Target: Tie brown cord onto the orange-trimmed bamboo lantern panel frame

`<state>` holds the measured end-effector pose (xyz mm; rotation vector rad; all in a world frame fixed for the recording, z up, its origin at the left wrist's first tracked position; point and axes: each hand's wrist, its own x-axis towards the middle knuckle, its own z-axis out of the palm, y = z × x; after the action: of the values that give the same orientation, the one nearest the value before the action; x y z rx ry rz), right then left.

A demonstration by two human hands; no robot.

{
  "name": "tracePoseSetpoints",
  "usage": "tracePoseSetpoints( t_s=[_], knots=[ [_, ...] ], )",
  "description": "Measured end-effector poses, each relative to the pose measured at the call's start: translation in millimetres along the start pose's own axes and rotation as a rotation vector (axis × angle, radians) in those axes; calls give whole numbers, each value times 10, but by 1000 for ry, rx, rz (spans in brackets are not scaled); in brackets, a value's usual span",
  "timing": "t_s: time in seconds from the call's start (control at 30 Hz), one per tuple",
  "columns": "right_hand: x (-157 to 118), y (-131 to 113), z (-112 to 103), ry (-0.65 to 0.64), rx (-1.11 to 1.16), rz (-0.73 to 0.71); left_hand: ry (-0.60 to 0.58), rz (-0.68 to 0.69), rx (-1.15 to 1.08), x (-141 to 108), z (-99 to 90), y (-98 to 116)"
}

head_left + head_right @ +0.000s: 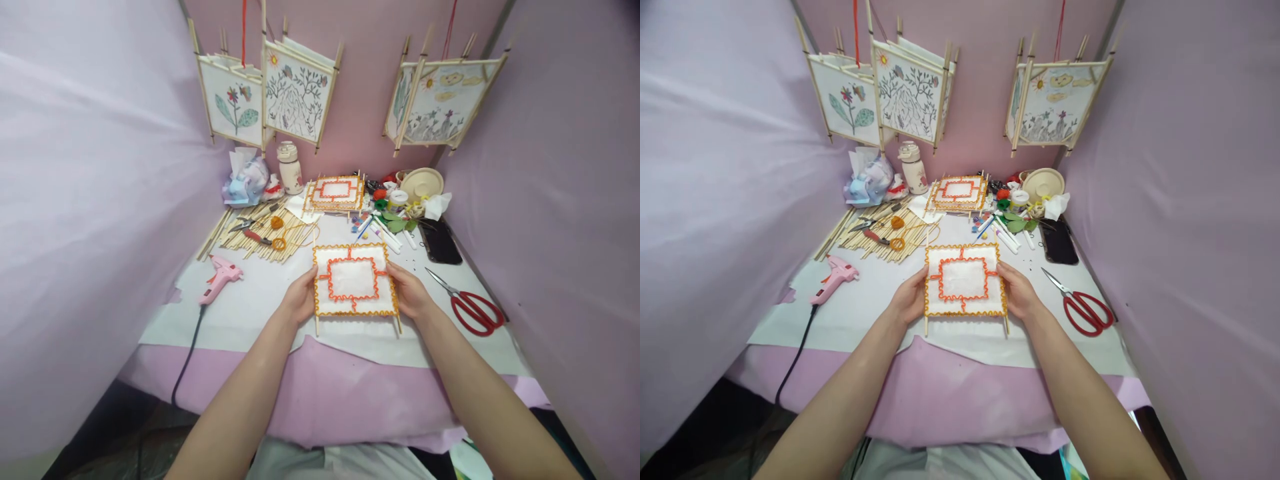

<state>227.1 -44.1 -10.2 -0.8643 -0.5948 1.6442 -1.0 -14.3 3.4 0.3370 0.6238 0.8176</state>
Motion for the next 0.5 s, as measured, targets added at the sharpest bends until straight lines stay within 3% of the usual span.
tracePoseSetpoints(
  t_s=[0.17,0.5],
  knots=[
    [-17,-11,7,-22,-16,-2,6,10,-1,-22,23,-2],
    [3,4,-51,-58,-8,49,-97,-2,11,-18,-31,-17]
  ],
)
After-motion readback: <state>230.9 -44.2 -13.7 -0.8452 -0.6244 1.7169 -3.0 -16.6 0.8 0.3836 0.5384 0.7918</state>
